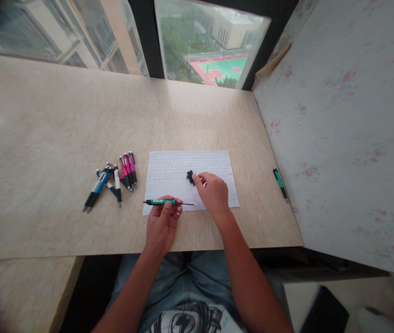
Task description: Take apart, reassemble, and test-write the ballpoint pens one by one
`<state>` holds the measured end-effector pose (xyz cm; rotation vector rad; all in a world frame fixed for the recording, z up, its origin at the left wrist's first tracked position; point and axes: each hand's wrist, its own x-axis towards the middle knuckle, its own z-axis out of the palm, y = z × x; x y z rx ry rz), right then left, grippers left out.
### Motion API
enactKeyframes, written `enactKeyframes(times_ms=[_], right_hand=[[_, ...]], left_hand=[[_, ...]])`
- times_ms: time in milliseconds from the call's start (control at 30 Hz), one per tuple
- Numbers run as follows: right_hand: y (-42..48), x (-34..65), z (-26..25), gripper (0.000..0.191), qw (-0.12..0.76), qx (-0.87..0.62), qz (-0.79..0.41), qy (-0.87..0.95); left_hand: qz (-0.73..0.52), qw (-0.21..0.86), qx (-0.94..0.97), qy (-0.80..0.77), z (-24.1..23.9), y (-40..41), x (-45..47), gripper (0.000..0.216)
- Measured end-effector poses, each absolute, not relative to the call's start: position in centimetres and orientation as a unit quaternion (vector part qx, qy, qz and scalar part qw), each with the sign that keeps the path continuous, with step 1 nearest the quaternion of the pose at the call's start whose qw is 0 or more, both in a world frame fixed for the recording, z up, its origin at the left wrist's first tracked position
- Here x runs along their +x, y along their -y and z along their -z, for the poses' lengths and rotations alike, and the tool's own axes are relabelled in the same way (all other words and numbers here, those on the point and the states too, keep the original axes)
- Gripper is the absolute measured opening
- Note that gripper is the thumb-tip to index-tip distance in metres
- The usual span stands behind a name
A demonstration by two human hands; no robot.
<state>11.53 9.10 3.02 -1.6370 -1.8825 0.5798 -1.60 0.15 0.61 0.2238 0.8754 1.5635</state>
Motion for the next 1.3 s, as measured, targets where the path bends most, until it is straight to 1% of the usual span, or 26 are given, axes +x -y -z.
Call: enactKeyframes(times_ms=[100, 167, 233, 300, 500, 600, 767, 967, 1100, 1167, 1300], right_hand=[[-7.4, 12.6, -4.6, 0.035, 0.28, -0.538, -0.325, 0.726], [-6.3, 13.2, -5.5, 0.027, 0.254, -0.491, -0.37, 0.747], [-5.5, 13.7, -6.2, 0.018, 0.223, -0.465, -0.372, 0.772], [-5.1, 14.2, -6.5, 0.013, 0.203, -0.46, -0.348, 0.792], [-4.6, 17.2, -5.8, 0.011, 0.188, -0.475, -0.327, 0.795], [-4.4, 18.6, -4.9, 0.012, 0.203, -0.534, -0.322, 0.755], [-4.9, 17.8, -3.3, 0.018, 0.264, -0.63, -0.312, 0.66], [-7.6, 14.3, -2.3, 0.022, 0.298, -0.646, -0.28, 0.644], [-7.8, 13.2, -2.1, 0.023, 0.326, -0.636, -0.252, 0.653], [-7.0, 12.8, -2.0, 0.023, 0.342, -0.625, -0.309, 0.63], [-4.5, 11.6, -1.5, 0.035, 0.355, -0.558, -0.573, 0.484]], left_hand=[[-0.678, 0.617, 0.099, -0.387, -0.5, -0.2, -1.5, 0.023], [-0.677, 0.615, 0.101, -0.391, -0.4, -0.2, -1.5, 0.023], [-0.673, 0.615, 0.105, -0.397, -0.3, -0.1, -1.4, 0.024], [-0.668, 0.615, 0.112, -0.404, -0.4, -0.2, -1.4, 0.024], [-0.683, 0.597, 0.103, -0.408, -0.5, -0.3, -1.3, 0.021], [-0.686, 0.591, 0.097, -0.413, -0.4, -0.3, -1.4, 0.021], [-0.682, 0.593, 0.106, -0.414, -0.3, -0.2, -1.4, 0.019], [-0.674, 0.591, 0.113, -0.429, -0.2, -0.3, -1.3, 0.021], [-0.667, 0.591, 0.119, -0.437, -0.2, -0.4, -1.3, 0.023], [-0.66, 0.59, 0.129, -0.446, -0.3, -0.4, -1.2, 0.024], [-0.626, 0.557, 0.206, -0.505, -0.5, -0.5, -1.0, 0.023]])
